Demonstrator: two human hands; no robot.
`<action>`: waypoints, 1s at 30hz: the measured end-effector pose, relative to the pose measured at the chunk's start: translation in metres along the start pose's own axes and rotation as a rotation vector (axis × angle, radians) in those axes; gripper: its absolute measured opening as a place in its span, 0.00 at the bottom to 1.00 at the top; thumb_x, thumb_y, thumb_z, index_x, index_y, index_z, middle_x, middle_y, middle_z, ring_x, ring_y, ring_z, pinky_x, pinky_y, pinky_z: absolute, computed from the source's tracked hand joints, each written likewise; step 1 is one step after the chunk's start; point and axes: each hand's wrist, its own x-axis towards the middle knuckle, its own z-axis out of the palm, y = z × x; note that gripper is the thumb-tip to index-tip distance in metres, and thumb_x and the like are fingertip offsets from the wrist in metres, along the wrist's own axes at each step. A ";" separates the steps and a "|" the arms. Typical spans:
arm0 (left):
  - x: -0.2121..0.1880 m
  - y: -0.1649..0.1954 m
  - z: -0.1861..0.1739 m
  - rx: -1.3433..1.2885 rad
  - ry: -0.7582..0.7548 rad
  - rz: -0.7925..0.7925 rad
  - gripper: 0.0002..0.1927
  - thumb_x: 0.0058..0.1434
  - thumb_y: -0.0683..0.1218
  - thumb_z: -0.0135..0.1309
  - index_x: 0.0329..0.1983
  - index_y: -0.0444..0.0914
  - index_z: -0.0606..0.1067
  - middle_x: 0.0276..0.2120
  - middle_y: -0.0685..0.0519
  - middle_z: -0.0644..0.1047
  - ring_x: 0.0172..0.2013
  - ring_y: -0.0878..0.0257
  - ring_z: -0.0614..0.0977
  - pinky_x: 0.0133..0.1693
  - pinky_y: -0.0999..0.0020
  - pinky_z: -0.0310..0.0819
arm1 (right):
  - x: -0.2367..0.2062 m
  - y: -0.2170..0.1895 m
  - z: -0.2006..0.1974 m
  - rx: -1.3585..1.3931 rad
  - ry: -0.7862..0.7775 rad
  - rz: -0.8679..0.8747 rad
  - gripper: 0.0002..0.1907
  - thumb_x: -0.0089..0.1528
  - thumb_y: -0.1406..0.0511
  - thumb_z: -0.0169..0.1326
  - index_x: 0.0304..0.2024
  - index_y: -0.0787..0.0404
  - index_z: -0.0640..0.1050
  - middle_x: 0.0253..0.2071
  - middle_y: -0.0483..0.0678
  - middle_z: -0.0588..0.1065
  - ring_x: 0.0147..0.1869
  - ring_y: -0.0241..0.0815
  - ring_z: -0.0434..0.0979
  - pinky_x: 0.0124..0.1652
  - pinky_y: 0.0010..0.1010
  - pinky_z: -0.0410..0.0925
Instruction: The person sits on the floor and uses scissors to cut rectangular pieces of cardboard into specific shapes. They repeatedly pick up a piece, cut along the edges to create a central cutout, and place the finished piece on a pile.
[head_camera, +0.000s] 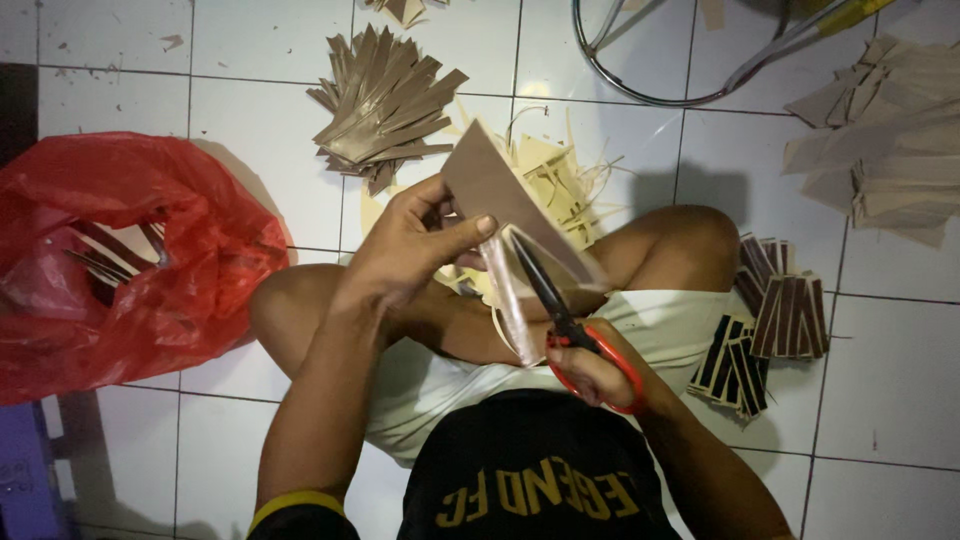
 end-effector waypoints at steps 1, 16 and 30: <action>0.001 -0.004 0.002 -0.033 0.028 0.003 0.25 0.61 0.40 0.62 0.61 0.33 0.72 0.45 0.51 0.80 0.43 0.62 0.84 0.41 0.65 0.87 | 0.001 0.004 -0.001 0.046 -0.002 -0.004 0.14 0.61 0.61 0.51 0.27 0.65 0.73 0.13 0.44 0.65 0.14 0.36 0.64 0.16 0.27 0.58; -0.003 -0.049 0.032 -0.445 0.147 0.004 0.11 0.65 0.40 0.58 0.45 0.25 0.78 0.35 0.39 0.82 0.36 0.56 0.87 0.37 0.68 0.87 | 0.003 0.008 0.009 0.182 0.023 -0.025 0.16 0.63 0.59 0.55 0.26 0.62 0.70 0.13 0.43 0.62 0.13 0.35 0.61 0.15 0.27 0.57; -0.011 -0.049 0.037 -0.314 0.109 0.020 0.17 0.62 0.45 0.61 0.52 0.36 0.74 0.37 0.49 0.81 0.36 0.59 0.86 0.37 0.66 0.85 | -0.001 -0.001 0.008 0.252 0.025 -0.005 0.15 0.64 0.62 0.52 0.25 0.61 0.67 0.14 0.40 0.59 0.13 0.33 0.57 0.15 0.26 0.53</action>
